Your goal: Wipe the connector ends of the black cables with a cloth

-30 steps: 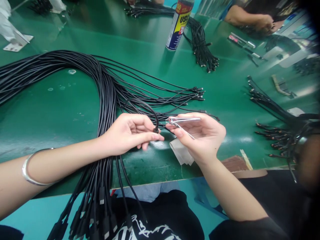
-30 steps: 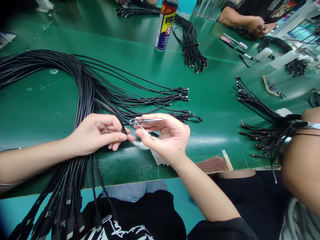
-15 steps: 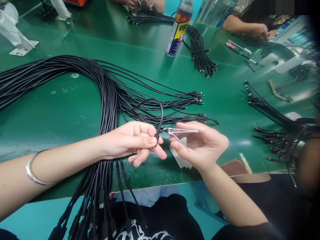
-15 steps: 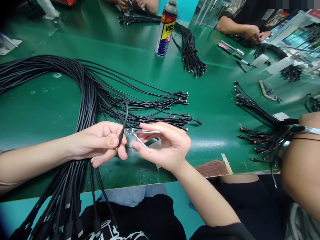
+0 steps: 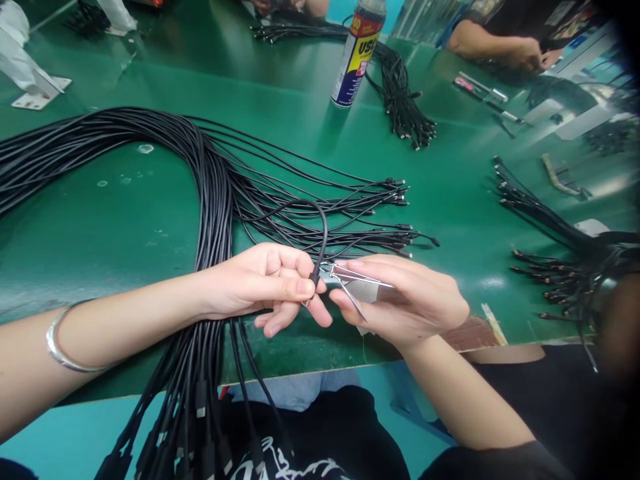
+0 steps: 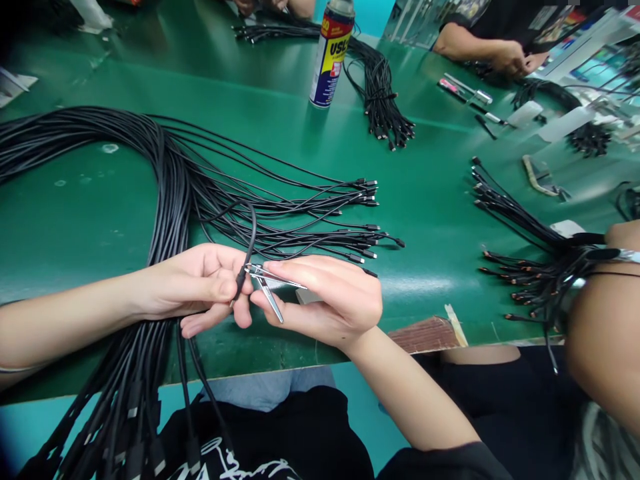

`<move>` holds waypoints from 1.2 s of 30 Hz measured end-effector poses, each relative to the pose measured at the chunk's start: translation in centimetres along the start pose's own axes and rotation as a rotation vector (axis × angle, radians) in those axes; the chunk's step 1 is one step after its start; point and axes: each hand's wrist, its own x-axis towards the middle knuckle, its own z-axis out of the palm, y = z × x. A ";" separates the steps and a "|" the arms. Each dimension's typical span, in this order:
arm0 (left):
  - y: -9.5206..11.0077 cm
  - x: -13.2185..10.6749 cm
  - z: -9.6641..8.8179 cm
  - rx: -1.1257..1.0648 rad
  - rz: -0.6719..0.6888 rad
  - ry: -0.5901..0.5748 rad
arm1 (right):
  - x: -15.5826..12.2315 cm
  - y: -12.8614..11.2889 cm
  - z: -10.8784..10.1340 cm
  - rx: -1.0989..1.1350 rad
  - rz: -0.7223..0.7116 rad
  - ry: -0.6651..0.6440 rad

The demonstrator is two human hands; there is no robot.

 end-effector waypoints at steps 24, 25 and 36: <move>-0.1 0.1 -0.4 0.041 0.035 -0.025 | 0.5 -0.2 -0.3 0.061 -0.010 -0.088; -0.1 0.1 -0.4 0.039 0.037 -0.028 | 0.5 -0.2 -0.4 0.071 -0.008 -0.092; -0.2 0.0 -0.3 0.022 0.041 -0.032 | 0.4 -0.2 -0.3 0.120 -0.004 -0.085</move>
